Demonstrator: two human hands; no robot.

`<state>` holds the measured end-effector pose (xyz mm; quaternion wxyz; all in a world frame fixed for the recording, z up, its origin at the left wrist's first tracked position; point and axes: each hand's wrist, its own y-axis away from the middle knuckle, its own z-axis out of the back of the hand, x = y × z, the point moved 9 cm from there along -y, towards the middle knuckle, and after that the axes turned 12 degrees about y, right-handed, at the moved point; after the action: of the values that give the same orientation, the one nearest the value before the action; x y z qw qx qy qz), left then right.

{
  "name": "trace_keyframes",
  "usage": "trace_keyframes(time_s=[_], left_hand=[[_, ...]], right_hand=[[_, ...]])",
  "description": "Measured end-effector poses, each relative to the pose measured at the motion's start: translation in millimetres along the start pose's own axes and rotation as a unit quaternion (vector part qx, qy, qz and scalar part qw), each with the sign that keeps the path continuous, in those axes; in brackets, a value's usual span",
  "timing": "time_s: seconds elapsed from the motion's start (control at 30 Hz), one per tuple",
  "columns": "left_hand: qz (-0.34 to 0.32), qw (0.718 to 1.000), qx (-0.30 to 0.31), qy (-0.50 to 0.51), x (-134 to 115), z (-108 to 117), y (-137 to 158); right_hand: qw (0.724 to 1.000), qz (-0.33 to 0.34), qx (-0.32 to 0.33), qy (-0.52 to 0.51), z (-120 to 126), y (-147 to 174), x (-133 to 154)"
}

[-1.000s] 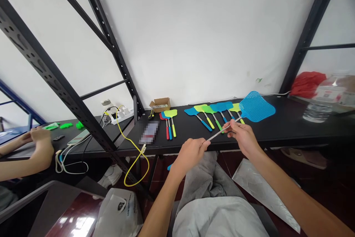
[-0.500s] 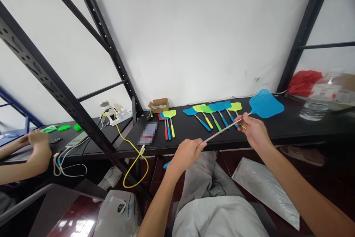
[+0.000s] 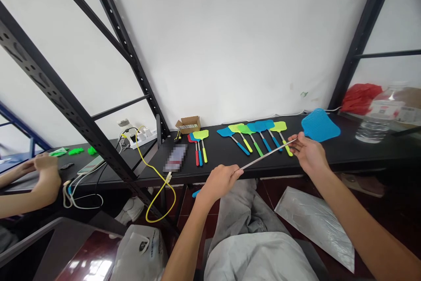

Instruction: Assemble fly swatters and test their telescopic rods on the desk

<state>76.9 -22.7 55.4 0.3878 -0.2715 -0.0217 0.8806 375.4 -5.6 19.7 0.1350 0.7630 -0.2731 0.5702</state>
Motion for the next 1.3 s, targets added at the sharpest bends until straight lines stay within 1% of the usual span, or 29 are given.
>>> trace_keyframes(time_s=[0.2, 0.33, 0.5, 0.67, 0.8, 0.97, 1.1, 1.3], left_hand=[[0.001, 1.0, 0.007, 0.012, 1.7, -0.2, 0.5], [0.012, 1.0, 0.006, 0.026, 1.8, -0.8, -0.7], [0.018, 0.999, -0.001, 0.037, -2.6, 4.0, -0.1], [0.017, 0.999, -0.009, 0.037, -3.1, 14.4, 4.7], [0.012, 0.999, -0.017, 0.035, -4.4, 17.7, 5.7], [0.02, 0.999, -0.03, 0.023, -8.2, 17.3, 3.1], [0.02, 0.999, -0.031, 0.037, -12.4, 17.0, 2.3], [0.034, 0.998, -0.025, 0.035, -11.5, 14.7, 2.3]], right_hand=[[1.0, 0.011, -0.023, 0.009, 18.3, -8.5, 0.5], [1.0, 0.005, -0.007, 0.01, 18.8, -11.1, -3.0], [1.0, 0.016, -0.006, 0.013, 13.1, -8.3, 3.2], [0.999, 0.003, 0.025, -0.024, -5.2, 2.7, 5.9], [0.998, -0.005, 0.047, -0.029, -25.4, 18.6, 6.7], [0.995, 0.0, 0.098, 0.002, -57.7, 43.0, 5.5], [0.989, 0.005, 0.143, 0.035, -79.4, 59.8, -5.3], [0.963, -0.002, 0.25, 0.097, -112.0, 89.0, -26.3]])
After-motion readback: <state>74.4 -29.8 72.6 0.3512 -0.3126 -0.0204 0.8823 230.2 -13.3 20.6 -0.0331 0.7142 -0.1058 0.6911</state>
